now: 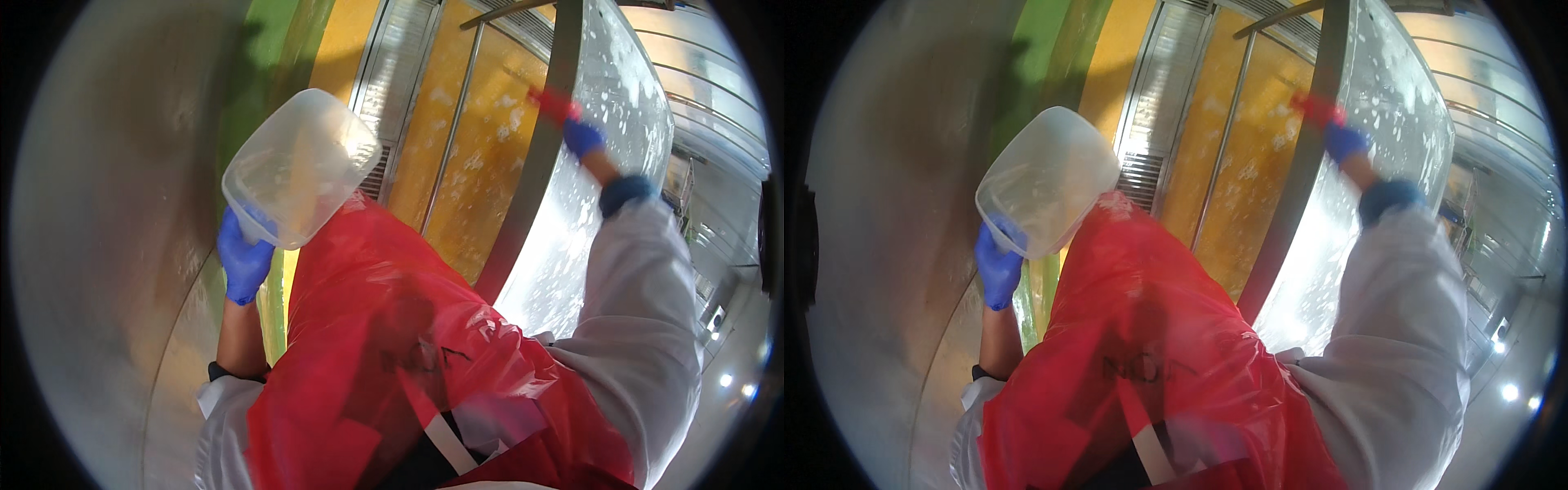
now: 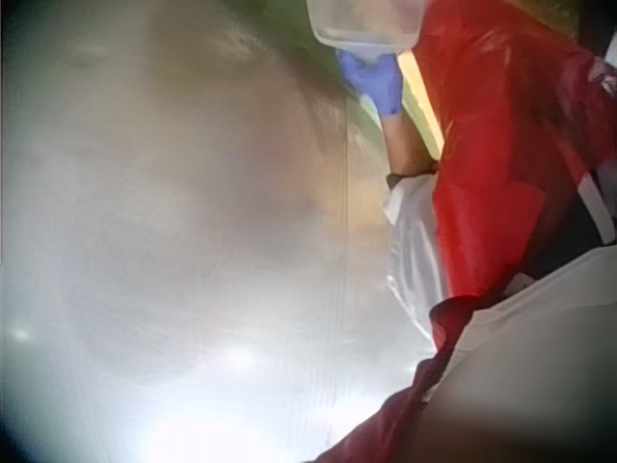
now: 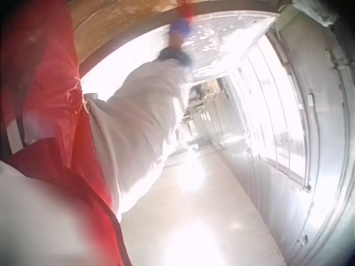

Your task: The person scrubs a large stainless steel table and a metal tray using a red brush and a white cleaning agent. They repeatedly scoop the cleaning agent from a container, apply it to the surfaces, scrub, and rinse the brush in a tray of water.

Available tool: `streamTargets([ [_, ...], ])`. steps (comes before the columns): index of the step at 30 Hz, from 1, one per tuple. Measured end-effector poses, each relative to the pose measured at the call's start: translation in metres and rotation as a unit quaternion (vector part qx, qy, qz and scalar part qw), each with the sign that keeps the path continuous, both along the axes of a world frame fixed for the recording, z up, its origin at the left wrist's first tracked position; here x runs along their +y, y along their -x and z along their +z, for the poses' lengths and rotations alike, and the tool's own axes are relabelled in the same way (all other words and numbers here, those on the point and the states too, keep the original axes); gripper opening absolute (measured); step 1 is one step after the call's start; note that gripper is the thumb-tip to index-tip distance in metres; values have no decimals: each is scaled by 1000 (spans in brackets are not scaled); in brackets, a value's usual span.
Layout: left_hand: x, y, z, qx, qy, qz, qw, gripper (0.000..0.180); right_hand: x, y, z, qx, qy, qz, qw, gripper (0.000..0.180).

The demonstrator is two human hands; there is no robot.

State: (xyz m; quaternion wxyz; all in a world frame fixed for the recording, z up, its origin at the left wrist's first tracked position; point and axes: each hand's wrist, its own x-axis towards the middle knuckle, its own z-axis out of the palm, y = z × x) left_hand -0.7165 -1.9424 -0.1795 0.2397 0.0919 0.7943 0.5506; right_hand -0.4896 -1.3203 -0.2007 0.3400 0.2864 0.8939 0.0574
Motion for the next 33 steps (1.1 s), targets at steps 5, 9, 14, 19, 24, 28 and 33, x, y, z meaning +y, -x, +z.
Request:
streamTargets([
  [5, 6, 40, -16, -7, 2, 20, 1000, 35, -125, -76, 61, -218, 142, -3, 965, 50],
  [9, 51, 57, -15, -80, -3, 17, 997, 37, 77, 50, 14, -59, 12, -104, 993, 35],
  [14, 98, 68, 23, -94, -32, -23, 995, 27, 116, 104, -2, -31, -40, 17, 999, 38],
  [19, 120, 52, 43, -89, -36, 61, 993, 24, 39, 91, 36, -187, 86, 49, 977, 60],
  [24, 148, 62, 43, -131, -12, 80, 988, 25, 238, 305, 35, -23, -63, 24, 997, 35],
  [28, 174, 55, 52, -80, 22, 55, 995, 25, 315, 327, -24, -73, -164, 74, 981, 36],
  [33, 126, 55, 34, -115, -11, 81, 990, 25, 212, 290, -40, -24, -118, 74, 990, 47],
])
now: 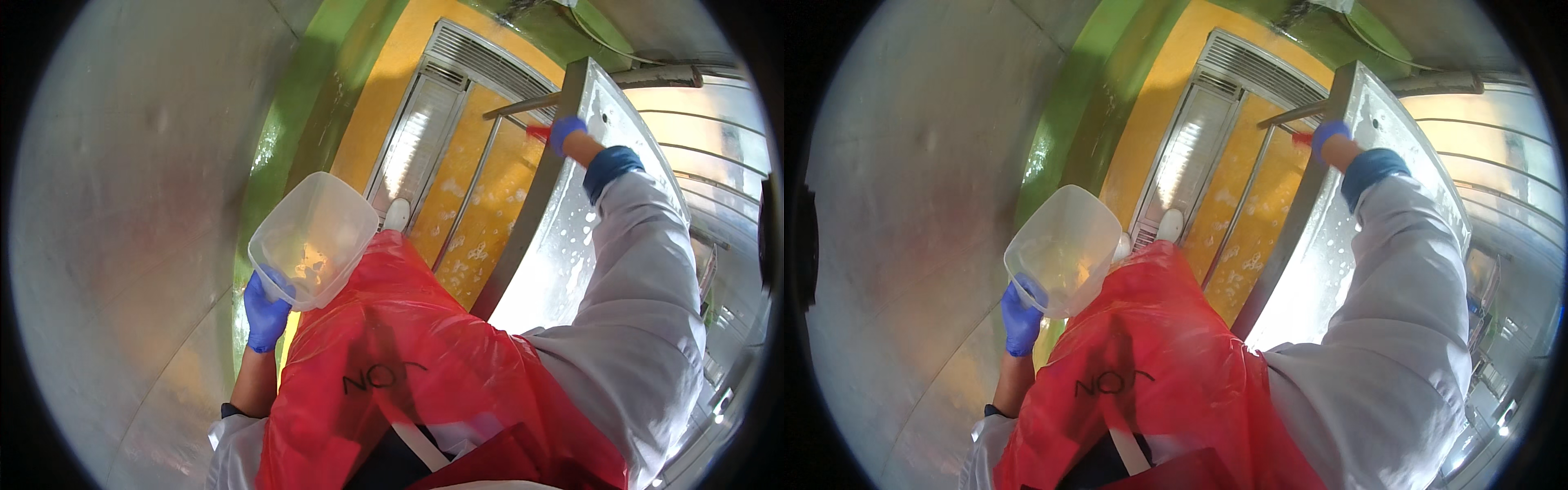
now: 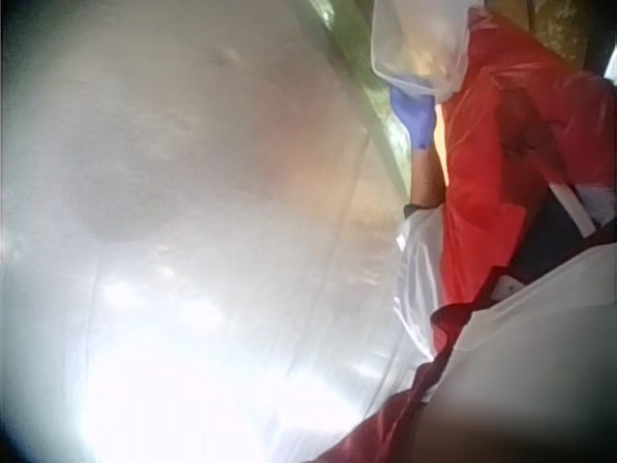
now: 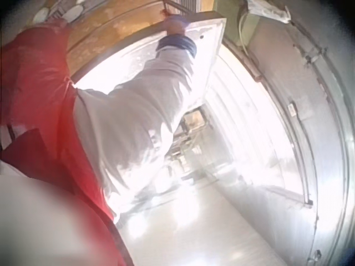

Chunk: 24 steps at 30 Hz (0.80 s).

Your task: The person scrubs a large stainless steel table and a metal tray using a red brush and a white cleaning agent. They repeatedly scoop the cleaning agent from a container, apply it to the surfaces, scrub, and rinse the brush in a tray of water.

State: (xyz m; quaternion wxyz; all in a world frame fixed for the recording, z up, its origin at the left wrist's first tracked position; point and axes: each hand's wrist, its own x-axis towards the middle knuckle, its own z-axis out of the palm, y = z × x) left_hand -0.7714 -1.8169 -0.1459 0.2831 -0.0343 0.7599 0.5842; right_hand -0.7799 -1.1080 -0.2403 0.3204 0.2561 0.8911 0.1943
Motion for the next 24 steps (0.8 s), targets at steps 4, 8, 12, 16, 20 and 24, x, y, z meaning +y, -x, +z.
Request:
streamTargets([
  [4, 19, 3, 7, -29, -36, 13, 999, 28, 67, 28, 101, 134, 37, -129, 982, 38],
  [8, 30, 15, 10, 37, 7, -69, 997, 26, 93, -66, 42, 261, 81, -345, 898, 38],
  [12, 13, 31, 13, 88, 29, -145, 985, 28, 48, -246, -13, 258, 3, -256, 931, 37],
  [16, 18, 40, 15, 95, -35, -167, 981, 35, -56, -402, -6, 340, 56, -545, 764, 39],
  [20, 43, 43, 23, 94, -58, -295, 949, 39, -263, -441, 0, 417, 7, -435, 798, 33],
  [24, 70, 19, 46, 160, -63, -417, 893, 41, -430, -535, 38, 395, -6, -634, 665, 34],
])
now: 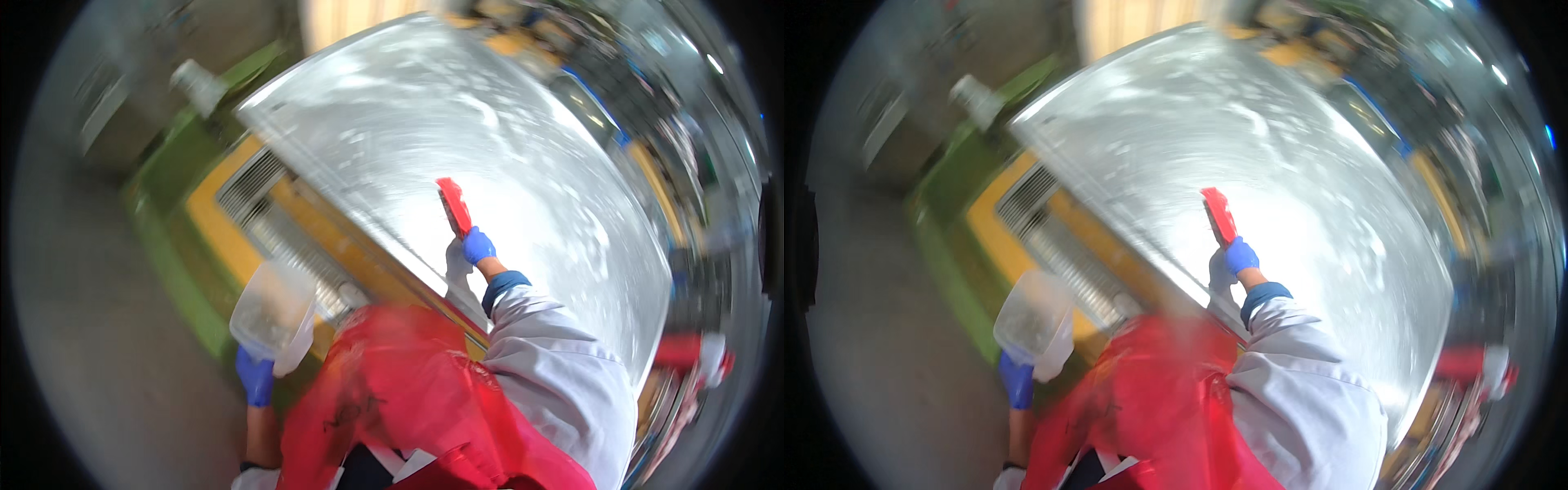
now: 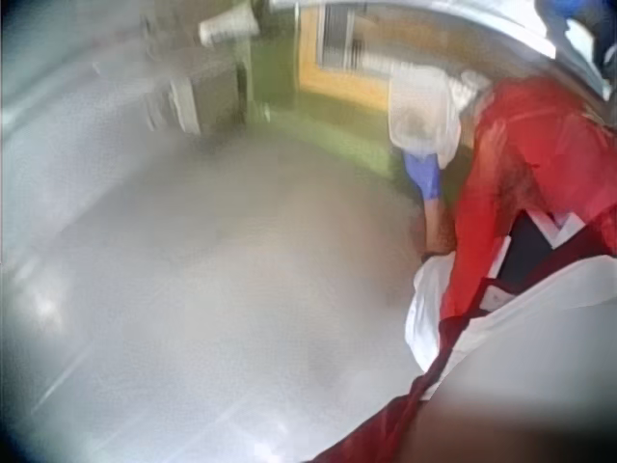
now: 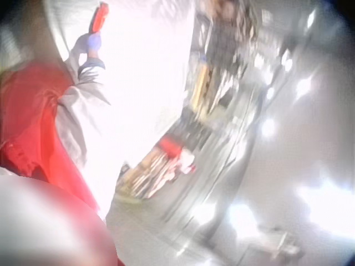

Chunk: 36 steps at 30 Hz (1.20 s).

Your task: The person scrubs a large stainless steel table and a metal tray using a red brush and a white cleaning agent. They repeatedly scoop the cleaning agent from a container, apply it to the surfaces, scrub, and rinse the brush in a tray of water.

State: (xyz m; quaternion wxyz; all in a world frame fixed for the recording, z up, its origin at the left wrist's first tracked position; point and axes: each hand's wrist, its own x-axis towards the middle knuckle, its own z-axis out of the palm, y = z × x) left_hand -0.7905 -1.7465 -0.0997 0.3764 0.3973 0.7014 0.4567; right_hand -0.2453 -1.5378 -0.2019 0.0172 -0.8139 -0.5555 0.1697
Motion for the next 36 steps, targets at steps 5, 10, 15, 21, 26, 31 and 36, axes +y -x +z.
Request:
streamTargets([
  [5, 0, -39, 14, -28, -46, -175, 983, 34, -222, -74, -14, 26, 104, -90, 990, 38],
  [10, -14, -118, 35, 17, -76, -362, 929, 37, -376, -181, 49, 5, 154, -217, 964, 35],
  [15, -42, -245, 46, -71, -62, -433, 896, 32, -474, -220, 40, 48, 28, -340, 939, 27],
  [21, -106, -380, 41, -5, -92, -536, 839, 25, -586, -206, 35, 47, 4, -314, 948, 29],
  [26, -205, -506, 67, -43, -69, -567, 819, 19, -813, -426, 18, 2, -73, -489, 869, 19],
  [31, -275, -600, 74, 10, -49, -630, 775, 18, -769, -362, 61, 112, -75, -406, 904, 28],
  [36, -324, -686, 79, 3, -48, -636, 770, 16, -875, -393, 65, 109, -64, -478, 869, 26],
])
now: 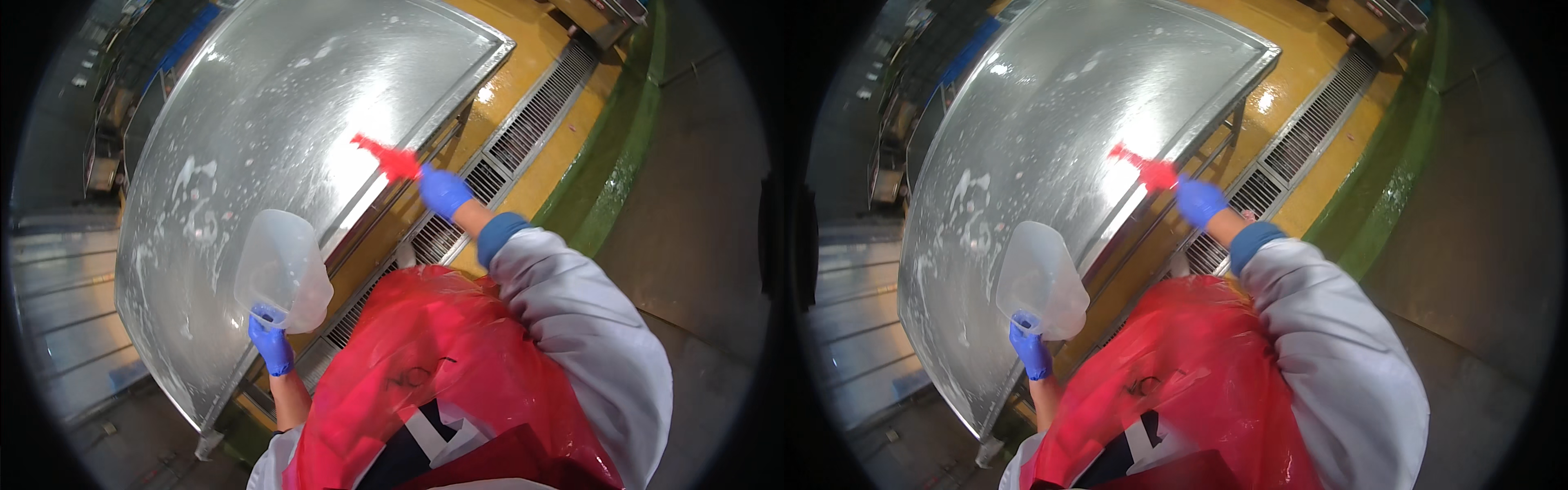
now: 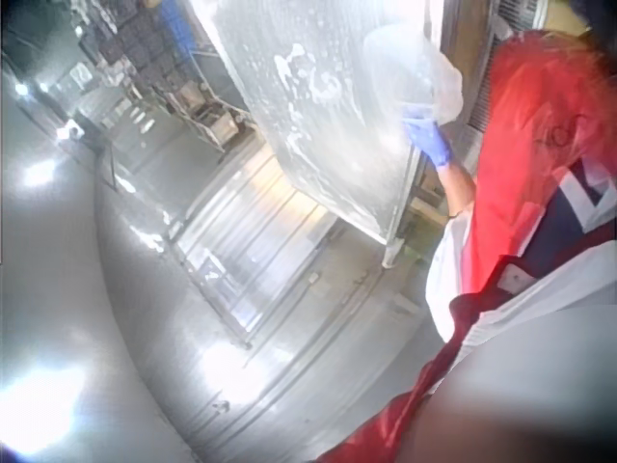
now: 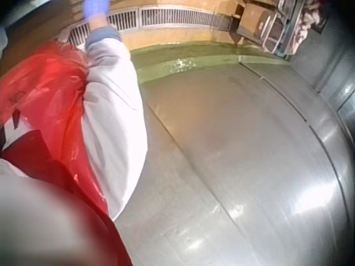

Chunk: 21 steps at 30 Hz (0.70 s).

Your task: The person scrubs a large stainless steel table and a metal tray using a red brush and a white cleaning agent. They repeatedly scoop the cleaning agent from a container, apply it to the surfaces, scrub, and rinse the brush in a tray of water.

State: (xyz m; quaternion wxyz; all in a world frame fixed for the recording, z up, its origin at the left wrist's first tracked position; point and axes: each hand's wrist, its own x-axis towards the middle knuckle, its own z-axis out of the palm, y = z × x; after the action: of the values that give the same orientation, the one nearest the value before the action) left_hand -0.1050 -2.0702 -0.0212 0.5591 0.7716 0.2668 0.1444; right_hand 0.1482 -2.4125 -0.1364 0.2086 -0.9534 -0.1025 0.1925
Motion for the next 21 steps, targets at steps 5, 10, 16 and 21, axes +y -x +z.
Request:
streamTargets([
  [5, -32, -80, -9, -39, 34, -6, 999, 14, -191, -168, -46, -138, 37, -259, 955, 32],
  [10, -53, -184, -26, -44, 70, -54, 995, 14, -120, -170, -107, -12, -567, -434, 700, 27],
  [16, -98, -311, 0, -60, 47, -93, 993, 14, -82, -163, -54, 70, -659, -519, 540, 15],
  [21, -130, -398, 21, -78, 46, -166, 982, 16, -200, -252, -68, 86, -692, -492, 522, 13],
])
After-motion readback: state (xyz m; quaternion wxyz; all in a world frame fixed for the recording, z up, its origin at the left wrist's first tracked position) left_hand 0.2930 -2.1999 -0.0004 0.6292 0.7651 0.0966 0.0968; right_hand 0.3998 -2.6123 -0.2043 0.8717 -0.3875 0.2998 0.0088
